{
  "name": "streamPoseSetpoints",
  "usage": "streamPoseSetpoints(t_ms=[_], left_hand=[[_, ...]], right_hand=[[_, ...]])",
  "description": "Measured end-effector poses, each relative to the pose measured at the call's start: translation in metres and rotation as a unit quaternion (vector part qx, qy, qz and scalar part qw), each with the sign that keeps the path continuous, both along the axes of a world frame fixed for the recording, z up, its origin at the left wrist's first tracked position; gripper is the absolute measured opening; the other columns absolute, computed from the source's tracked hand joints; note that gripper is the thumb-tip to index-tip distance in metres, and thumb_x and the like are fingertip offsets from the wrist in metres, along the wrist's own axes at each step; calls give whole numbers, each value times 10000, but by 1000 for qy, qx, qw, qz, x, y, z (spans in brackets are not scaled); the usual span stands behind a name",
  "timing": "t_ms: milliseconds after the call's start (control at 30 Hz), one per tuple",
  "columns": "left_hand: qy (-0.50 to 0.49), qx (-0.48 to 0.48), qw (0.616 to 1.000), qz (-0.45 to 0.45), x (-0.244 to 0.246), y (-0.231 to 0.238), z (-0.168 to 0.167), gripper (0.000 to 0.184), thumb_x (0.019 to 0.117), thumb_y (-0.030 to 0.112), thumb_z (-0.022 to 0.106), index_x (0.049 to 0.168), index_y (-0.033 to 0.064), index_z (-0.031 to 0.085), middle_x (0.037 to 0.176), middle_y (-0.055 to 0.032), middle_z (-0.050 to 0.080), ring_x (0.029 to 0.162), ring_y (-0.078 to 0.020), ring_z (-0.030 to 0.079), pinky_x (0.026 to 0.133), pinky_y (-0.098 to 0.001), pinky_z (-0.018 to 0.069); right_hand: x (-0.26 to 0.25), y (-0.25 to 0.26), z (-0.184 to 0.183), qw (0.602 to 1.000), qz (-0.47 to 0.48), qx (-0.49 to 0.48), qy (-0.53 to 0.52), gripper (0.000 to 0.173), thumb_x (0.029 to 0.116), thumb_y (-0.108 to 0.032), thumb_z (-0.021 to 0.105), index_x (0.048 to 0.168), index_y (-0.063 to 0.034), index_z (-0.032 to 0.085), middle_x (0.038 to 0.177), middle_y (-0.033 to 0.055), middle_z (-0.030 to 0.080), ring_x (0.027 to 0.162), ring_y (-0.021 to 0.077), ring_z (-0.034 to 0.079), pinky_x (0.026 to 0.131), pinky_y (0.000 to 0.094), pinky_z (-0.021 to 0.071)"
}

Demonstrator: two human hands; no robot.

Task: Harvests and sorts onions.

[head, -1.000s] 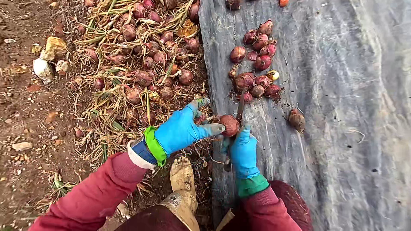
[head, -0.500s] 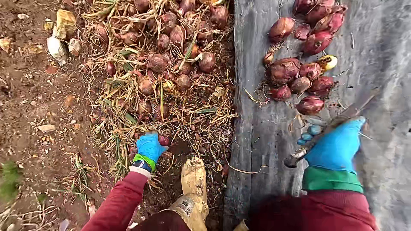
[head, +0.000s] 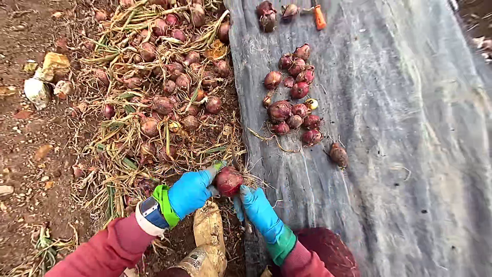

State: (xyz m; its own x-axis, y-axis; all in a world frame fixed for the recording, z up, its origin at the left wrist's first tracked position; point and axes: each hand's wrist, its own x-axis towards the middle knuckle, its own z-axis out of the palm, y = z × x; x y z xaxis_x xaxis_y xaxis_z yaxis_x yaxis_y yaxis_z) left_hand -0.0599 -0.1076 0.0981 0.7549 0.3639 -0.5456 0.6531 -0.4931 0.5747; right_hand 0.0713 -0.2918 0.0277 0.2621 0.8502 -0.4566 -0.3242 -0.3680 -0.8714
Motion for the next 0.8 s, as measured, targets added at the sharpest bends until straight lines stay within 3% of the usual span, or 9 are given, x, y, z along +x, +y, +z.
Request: streamPoseSetpoints(t_ms=[100,200,267,367,433,500,600,667,800], left_hand=[[25,14,996,-80,8,6,20,672,961,301,730,1565,338,436,1200,-27,729,1043,-218,719,916,-531,586],[13,-87,996,-34,19,11,24,907,755,580,861,1522,335,443,1200,38,714,1062,-111,704,933,-439,612],[10,-99,995,17,38,15,26,824,698,652,856,1414,371,560,1125,84,742,1012,-63,718,896,-410,628],[-33,63,989,-126,84,36,26,654,817,589,783,1401,363,596,1139,63,726,1001,-116,707,816,-449,617],[-139,230,933,-238,113,57,4,549,906,392,756,1427,312,603,1139,-76,694,966,-269,690,741,-479,594],[-171,322,909,-204,134,85,-17,684,903,358,770,1528,247,513,1300,-184,649,1125,-372,658,907,-527,561],[-46,338,940,-23,131,139,-39,570,889,396,776,1392,167,636,1369,-133,649,1300,-345,588,1078,-552,478],[86,345,934,43,113,166,-52,567,813,478,819,1272,167,698,1292,-130,680,1207,-370,629,973,-598,534],[257,336,906,17,73,183,-103,785,685,585,872,1290,125,676,1260,-191,666,1172,-453,613,893,-649,539]], right_hand=[[5,7,7,997,-5,-9,-73,919,851,-921,222,772,-114,655,609,39,618,501,179,610,477,360,556],[8,17,9,990,-47,5,-131,912,870,-901,167,762,-134,649,588,14,612,487,146,602,460,365,548],[18,25,10,988,-75,29,-130,905,895,-876,177,814,-114,659,593,21,627,472,153,609,439,368,557],[49,35,11,990,-115,7,-85,863,921,-852,210,820,-115,647,560,35,593,423,166,569,392,356,525],[75,36,9,984,-176,-37,6,803,1020,-722,200,873,-73,650,533,64,542,392,184,524,365,359,495],[102,30,9,958,-270,-54,80,741,1069,-610,96,907,-93,602,496,61,505,360,188,512,345,372,487],[142,0,-5,923,-371,-54,87,703,1061,-624,81,993,-130,576,528,58,512,392,201,524,383,397,501],[164,-15,-11,901,-422,-65,71,722,1046,-636,28,982,-122,531,521,55,494,388,196,511,379,388,491],[188,-20,-38,865,-474,-166,16,691,1008,-748,205,944,-164,570,529,13,456,379,168,445,347,379,434]])
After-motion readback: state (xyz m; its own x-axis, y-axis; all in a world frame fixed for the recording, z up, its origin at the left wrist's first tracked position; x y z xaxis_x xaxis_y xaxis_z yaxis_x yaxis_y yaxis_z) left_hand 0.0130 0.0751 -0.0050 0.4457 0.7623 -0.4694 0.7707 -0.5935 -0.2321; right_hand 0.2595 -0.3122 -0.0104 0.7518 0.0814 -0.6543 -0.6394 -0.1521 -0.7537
